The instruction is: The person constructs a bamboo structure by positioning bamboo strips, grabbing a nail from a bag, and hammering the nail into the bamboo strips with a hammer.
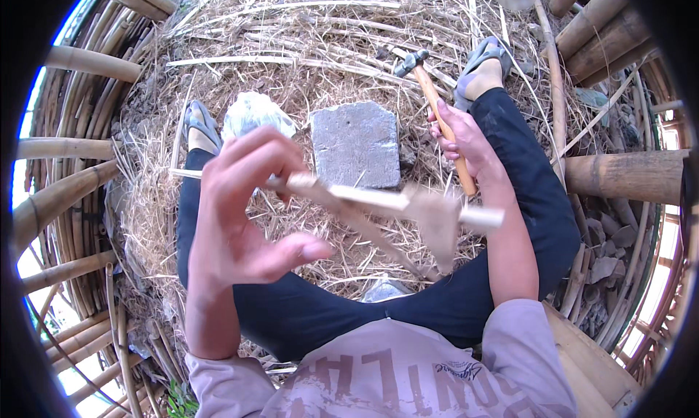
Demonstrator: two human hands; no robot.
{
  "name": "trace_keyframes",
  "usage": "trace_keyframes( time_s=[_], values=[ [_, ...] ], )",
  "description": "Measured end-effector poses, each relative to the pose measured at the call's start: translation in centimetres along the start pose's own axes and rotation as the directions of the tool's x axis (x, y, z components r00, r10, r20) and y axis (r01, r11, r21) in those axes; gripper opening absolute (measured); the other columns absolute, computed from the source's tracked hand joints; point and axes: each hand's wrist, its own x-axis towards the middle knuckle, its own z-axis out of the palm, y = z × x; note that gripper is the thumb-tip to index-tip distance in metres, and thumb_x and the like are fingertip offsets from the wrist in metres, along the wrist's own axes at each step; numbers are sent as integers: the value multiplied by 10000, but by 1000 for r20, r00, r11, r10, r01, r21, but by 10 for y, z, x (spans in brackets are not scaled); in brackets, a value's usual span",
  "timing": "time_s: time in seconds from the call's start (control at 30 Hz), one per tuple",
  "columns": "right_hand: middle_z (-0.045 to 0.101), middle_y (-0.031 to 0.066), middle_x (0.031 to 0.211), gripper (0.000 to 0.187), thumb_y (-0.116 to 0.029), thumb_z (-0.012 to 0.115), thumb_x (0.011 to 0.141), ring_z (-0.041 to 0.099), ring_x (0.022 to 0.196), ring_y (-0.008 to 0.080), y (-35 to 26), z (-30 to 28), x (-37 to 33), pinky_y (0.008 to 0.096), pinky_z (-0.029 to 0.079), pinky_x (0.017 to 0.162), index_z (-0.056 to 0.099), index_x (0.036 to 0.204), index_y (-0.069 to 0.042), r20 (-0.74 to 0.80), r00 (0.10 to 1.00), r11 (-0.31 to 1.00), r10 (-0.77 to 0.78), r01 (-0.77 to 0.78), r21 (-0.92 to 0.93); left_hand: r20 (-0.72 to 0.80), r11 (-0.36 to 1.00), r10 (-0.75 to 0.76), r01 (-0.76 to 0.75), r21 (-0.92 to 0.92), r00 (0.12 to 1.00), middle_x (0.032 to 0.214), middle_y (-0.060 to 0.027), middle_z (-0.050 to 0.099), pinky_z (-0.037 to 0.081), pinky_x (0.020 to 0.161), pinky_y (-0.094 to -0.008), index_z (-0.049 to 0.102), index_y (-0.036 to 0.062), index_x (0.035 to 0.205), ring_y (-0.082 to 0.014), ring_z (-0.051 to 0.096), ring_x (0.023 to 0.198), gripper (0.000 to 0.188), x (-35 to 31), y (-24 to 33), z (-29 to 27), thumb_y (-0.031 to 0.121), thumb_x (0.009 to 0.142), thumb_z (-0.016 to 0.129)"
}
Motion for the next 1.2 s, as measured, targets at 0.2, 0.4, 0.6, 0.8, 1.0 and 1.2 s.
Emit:
trace_keyframes(
  time_s=[0.2, 0.4, 0.6, 0.8, 1.0, 1.2],
  values=[
    [519, -36, 746, 435, -498, 518, 1025, 328, 439, -16, 8, -4, 1, 151, 271, 375, 523, 1043, -63, -60, 998, 998, 33, -36, -45, -400, 966, 257, -249, 71, 880, 627, -63, 553, 317, 665, -361, 625, 39, 674, -194, 467, 537, 711, -37, -34, 10, 745, 743, 674],
    [507, -35, 742, 425, -501, 549, 1010, 332, 450, -10, 10, -4, 2, 158, 266, 372, 528, 994, -77, -74, 997, 998, 35, -38, -40, -458, 954, 297, -276, 112, 838, 627, -52, 547, 320, 678, -385, 606, 57, 680, -183, 514, 515, 745, -50, -30, 15, 796, 767, 631],
    [502, -41, 739, 414, -495, 553, 1010, 331, 456, -11, 5, -6, -3, 158, 268, 376, 530, 988, -82, -67, 997, 998, 26, -29, -48, -497, 948, 318, -283, 145, 808, 624, -40, 532, 311, 686, -383, 594, 65, 685, -170, 475, 495, 739, -45, -30, 19, 799, 758, 641],
    [496, -54, 727, 407, -497, 570, 1001, 340, 459, -12, 8, 2, -1, 159, 263, 380, 535, 981, -93, -59, 997, 996, 41, -46, -80, -415, 944, 323, -257, 208, 850, 662, -57, 524, 321, 835, -430, 563, 56, 728, -136, 449, 502, 815, -50, -28, 18, 861, 815, 469],
    [491, -57, 716, 404, -496, 576, 999, 344, 455, -10, 8, 2, -1, 161, 261, 377, 536, 976, -94, -58, 997, 996, 53, -57, -70, -460, 922, 380, -289, 258, 802, 620, -27, 520, 298, 700, -373, 580, 85, 669, -175, 422, 517, 710, -38, -31, 20, 783, 703, 706],
    [473, -47, 734, 428, -510, 549, 1008, 318, 456, -16, 10, 0, 1, 152, 257, 379, 532, 1032, -83, -47, 998, 996, 47, -50, -79, -422, 912, 389, -280, 300, 819, 629, -24, 536, 303, 690, -351, 583, 95, 666, -174, 418, 541, 657, -28, -30, 21, 725, 680, 771]
  ],
)
